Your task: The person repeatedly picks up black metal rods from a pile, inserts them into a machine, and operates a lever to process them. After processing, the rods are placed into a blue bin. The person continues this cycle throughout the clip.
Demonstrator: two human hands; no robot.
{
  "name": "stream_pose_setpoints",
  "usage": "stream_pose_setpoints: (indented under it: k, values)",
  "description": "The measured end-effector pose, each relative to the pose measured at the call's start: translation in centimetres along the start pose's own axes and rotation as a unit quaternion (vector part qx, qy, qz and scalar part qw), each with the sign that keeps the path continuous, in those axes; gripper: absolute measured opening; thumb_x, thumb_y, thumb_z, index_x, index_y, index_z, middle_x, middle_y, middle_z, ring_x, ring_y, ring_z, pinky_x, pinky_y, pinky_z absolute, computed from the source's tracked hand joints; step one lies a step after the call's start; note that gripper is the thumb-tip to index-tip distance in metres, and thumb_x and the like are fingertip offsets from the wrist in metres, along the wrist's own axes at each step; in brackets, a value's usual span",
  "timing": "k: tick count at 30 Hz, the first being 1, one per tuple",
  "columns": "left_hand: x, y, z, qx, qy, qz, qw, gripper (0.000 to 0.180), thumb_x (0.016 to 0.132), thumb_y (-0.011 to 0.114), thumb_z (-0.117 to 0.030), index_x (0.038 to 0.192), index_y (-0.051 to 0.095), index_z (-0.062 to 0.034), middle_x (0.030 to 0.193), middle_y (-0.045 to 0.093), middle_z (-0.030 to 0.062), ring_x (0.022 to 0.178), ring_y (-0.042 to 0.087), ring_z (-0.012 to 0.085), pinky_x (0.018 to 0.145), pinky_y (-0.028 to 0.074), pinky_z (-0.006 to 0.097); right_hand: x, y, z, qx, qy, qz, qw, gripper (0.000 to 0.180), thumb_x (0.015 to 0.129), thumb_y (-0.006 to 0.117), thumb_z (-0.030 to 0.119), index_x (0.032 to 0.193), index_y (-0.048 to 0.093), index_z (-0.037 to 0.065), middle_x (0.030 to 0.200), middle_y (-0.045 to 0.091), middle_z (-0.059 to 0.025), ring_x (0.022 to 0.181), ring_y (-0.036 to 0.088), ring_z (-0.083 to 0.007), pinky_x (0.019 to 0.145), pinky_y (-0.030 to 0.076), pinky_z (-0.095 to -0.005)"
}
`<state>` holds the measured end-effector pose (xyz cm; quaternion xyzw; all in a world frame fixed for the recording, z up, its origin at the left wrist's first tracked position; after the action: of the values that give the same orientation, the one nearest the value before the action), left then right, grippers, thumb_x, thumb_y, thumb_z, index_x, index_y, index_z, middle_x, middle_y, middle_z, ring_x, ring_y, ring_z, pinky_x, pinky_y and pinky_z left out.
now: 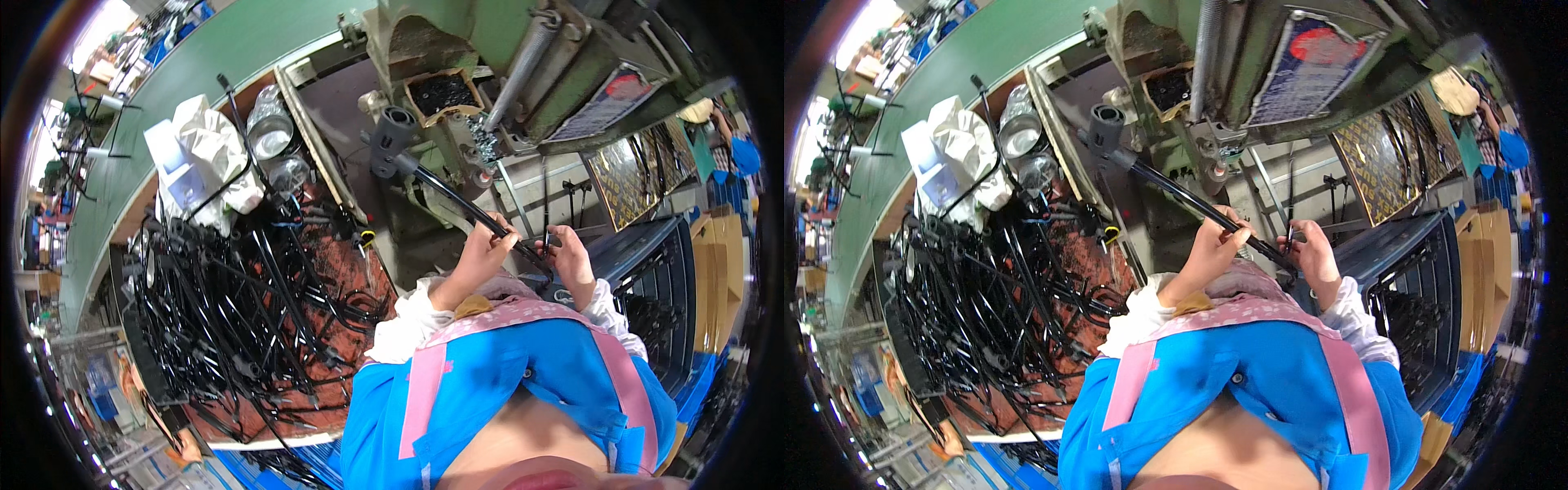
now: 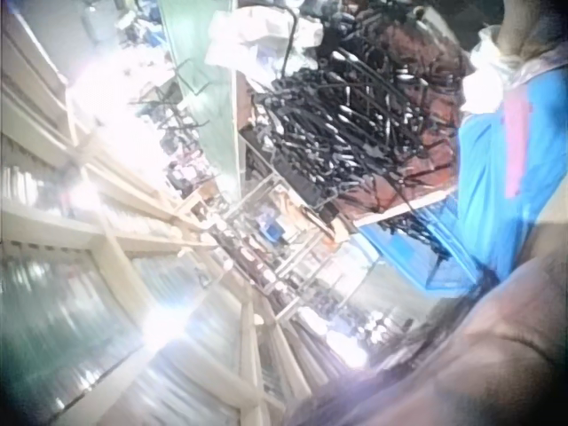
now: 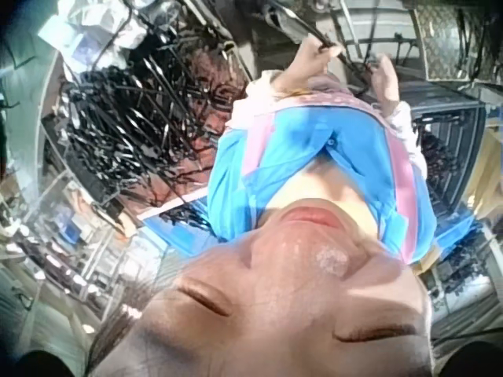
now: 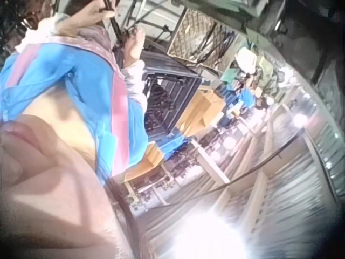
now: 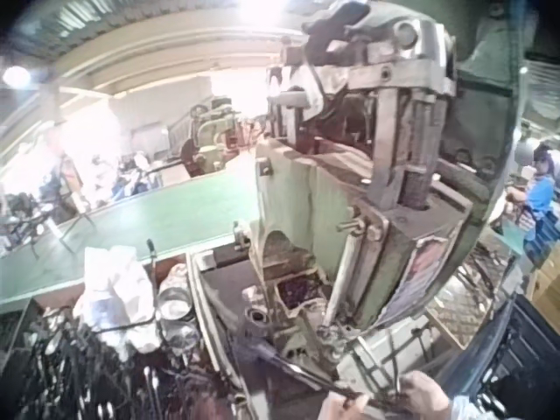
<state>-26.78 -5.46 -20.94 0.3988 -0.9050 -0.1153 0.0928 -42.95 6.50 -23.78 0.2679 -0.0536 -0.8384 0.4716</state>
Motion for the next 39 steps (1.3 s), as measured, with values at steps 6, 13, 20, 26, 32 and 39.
stream_pose_setpoints:
  k: [6, 13, 20, 26, 32, 39]
  values:
    - [-0.1, -3.7, 7.2, -0.152, -0.12, -0.007, 0.981, 0.023, 0.085, 0.057, 0.002, 0.1, 0.04, -0.0029, 0.088, 0.06, 0.0068, 0.078, 0.059, 0.0115, 0.067, 0.05, 0.025, 5.7, -3.5, 8.3, 0.083, -0.186, -0.039, 0.978, 0.02, 0.094, 0.052, 0.03, 0.095, 0.056, 0.011, 0.077, 0.053, 0.002, 0.063, 0.046, -0.0097, 0.061, 0.041, -0.0256]
    - [1.2, -12.2, 10.7, 0.339, -0.225, 0.026, 0.913, 0.021, 0.082, 0.063, -0.009, 0.095, 0.056, 0.0057, 0.078, 0.065, 0.0153, 0.068, 0.064, 0.0197, 0.058, 0.051, 0.031, 0.6, -0.9, 14.2, 0.009, -0.274, -0.013, 0.962, 0.013, 0.087, 0.057, 0.007, 0.1, 0.057, 0.006, 0.059, 0.041, 0.0063, 0.046, 0.028, -0.0042, 0.043, 0.021, -0.0217]
    - [14.1, -13.7, -10.0, 0.43, 0.247, -0.21, 0.843, 0.007, 0.08, 0.055, -0.002, 0.081, 0.062, -0.0012, 0.08, 0.056, 0.0167, 0.073, 0.057, 0.0377, 0.064, 0.046, 0.043, -0.8, 5.4, 9.1, -0.143, -0.187, -0.019, 0.972, 0.009, 0.083, 0.063, 0.002, 0.091, 0.063, -0.002, 0.061, 0.049, 0.0042, 0.051, 0.037, -0.0035, 0.046, 0.026, -0.0207]
    - [22.5, -12.5, -5.3, 0.501, 0.269, -0.022, 0.822, 0.011, 0.076, 0.061, -0.002, 0.084, 0.067, -0.0023, 0.082, 0.056, 0.0156, 0.077, 0.057, 0.0339, 0.068, 0.047, 0.04, -1.8, 5.2, 8.4, -0.233, -0.16, -0.084, 0.955, 0.009, 0.081, 0.066, 0.003, 0.089, 0.066, -0.001, 0.065, 0.054, 0.0052, 0.055, 0.041, -0.0023, 0.049, 0.029, -0.0184]
    - [23.8, -11.7, -4.0, 0.572, 0.236, 0.052, 0.784, 0.008, 0.075, 0.059, -0.003, 0.082, 0.064, -0.0017, 0.082, 0.055, 0.0162, 0.078, 0.057, 0.0344, 0.07, 0.047, 0.04, -2.1, 4.2, 7.3, -0.21, -0.145, -0.096, 0.962, 0.007, 0.081, 0.065, 0.002, 0.088, 0.066, 0.0, 0.065, 0.054, 0.005, 0.054, 0.041, -0.0022, 0.048, 0.028, -0.0188]
    - [21.4, -13.7, -7.7, 0.442, 0.247, -0.098, 0.857, 0.016, 0.081, 0.058, -0.001, 0.096, 0.064, 0.0017, 0.084, 0.065, 0.0172, 0.074, 0.062, 0.0293, 0.067, 0.05, 0.036, -1.6, 5.2, 7.4, -0.19, -0.142, -0.07, 0.969, 0.007, 0.081, 0.065, 0.002, 0.087, 0.066, 0.0, 0.067, 0.055, 0.0044, 0.056, 0.042, -0.0024, 0.049, 0.029, -0.0196]
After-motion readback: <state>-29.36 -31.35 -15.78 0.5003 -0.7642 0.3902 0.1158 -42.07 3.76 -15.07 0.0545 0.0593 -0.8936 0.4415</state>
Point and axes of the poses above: each hand's wrist, its own x-axis towards the middle knuckle, its own y-axis out of the palm, z = x × y, the point moved 9 cm from there along x, towards the middle knuckle
